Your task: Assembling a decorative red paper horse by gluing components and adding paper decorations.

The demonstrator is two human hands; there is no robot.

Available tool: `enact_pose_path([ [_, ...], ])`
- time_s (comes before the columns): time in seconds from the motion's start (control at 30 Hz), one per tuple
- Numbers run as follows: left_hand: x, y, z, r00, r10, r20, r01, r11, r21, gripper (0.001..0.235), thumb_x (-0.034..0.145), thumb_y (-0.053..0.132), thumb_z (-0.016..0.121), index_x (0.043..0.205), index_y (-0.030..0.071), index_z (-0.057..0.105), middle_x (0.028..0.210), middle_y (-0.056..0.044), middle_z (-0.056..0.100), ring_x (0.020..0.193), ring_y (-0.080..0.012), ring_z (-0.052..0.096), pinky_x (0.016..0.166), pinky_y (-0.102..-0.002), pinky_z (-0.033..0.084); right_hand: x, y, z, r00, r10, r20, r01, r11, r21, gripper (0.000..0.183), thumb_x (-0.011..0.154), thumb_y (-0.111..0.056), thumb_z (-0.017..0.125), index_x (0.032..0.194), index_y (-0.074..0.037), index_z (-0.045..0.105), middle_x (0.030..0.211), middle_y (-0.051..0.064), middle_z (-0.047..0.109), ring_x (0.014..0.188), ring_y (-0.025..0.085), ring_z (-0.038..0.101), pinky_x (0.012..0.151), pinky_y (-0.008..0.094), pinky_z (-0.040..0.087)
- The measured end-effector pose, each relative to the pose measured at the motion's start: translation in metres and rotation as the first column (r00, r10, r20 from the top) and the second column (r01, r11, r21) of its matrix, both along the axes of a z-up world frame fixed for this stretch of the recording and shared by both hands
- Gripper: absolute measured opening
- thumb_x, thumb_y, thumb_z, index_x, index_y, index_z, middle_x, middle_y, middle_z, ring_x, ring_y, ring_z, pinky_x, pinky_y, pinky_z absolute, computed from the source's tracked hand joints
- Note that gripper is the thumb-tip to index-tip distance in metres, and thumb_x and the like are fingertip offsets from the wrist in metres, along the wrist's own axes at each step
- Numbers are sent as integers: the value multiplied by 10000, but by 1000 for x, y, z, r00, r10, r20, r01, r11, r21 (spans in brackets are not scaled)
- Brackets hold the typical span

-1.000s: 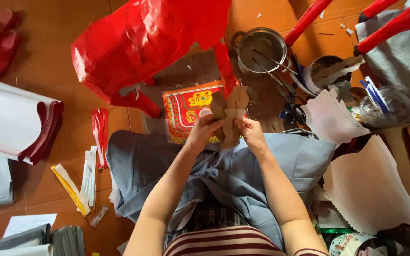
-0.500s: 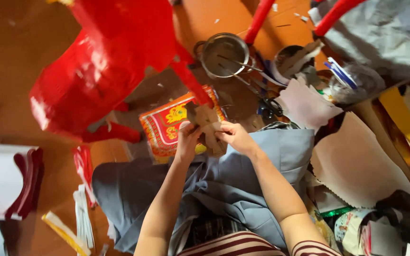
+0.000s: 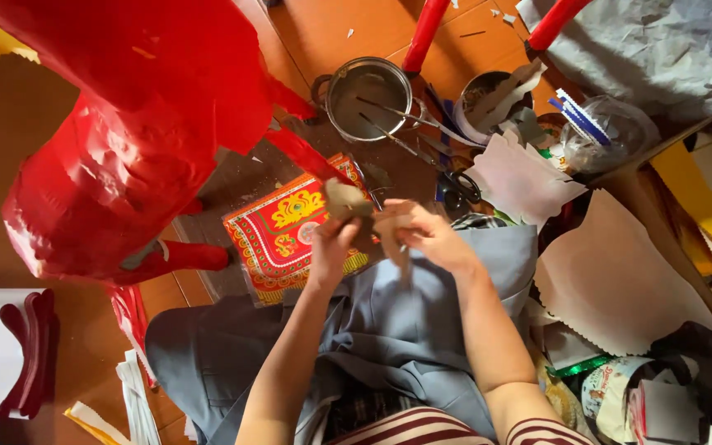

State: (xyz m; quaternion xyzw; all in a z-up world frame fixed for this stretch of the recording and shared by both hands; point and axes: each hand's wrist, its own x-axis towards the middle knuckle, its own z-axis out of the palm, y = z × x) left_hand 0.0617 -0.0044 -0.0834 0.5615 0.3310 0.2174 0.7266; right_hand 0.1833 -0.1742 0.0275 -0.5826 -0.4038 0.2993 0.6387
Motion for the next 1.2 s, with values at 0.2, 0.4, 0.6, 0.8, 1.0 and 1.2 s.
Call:
enact_pose_path([
  [0.2,8,-14,101,960,-279,0,279,960,-2,484,876,97,718,1332,58,559,1058,-193,692,866,-216,699,807,-357,592,69,-29,-27,750,-543,379,600,799,-45,131,901,-207,721,784,-170,674,677,-16,613,670,121,562,684,256,433],
  [0.4,-31,9,-17,977,-142,161,179,951,-251,191,932,35,611,1115,-2,653,910,-109,687,819,-170,688,780,-314,594,280,-33,-148,187,-865,465,956,269,116,210,846,-178,705,691,-74,607,620,126,564,641,236,581,628,330,438],
  [0.6,-85,29,6,989,-122,-86,108,983,-148,171,910,50,663,1051,-39,697,901,-200,721,814,-231,693,781,-385,589,237,-22,-120,75,-870,488,969,180,171,319,879,-184,735,654,-88,531,614,80,502,634,259,583,656,318,456],
  [0.8,-63,-6,94,981,-191,41,194,978,-77,484,820,102,786,1243,-58,614,1141,-283,661,1075,-303,632,918,-426,527,7,46,-25,429,-678,597,732,648,210,165,903,-40,692,788,-46,575,797,56,484,774,217,547,733,257,455],
  [1.0,-66,1,13,978,81,-193,-118,976,-186,571,947,357,660,1356,-20,532,1199,-302,617,1090,-333,618,894,-455,534,-114,87,-178,586,52,808,276,926,-259,505,797,-73,654,1265,80,540,1332,278,515,1177,430,547,959,449,519],
  [1.2,-100,47,-68,993,45,-113,-55,994,-91,375,942,161,607,1242,-63,616,1154,-270,643,1076,-316,589,930,-452,489,-94,105,-166,839,-22,544,162,964,-210,182,787,-130,782,950,-178,714,921,28,687,974,279,663,871,352,513],
])
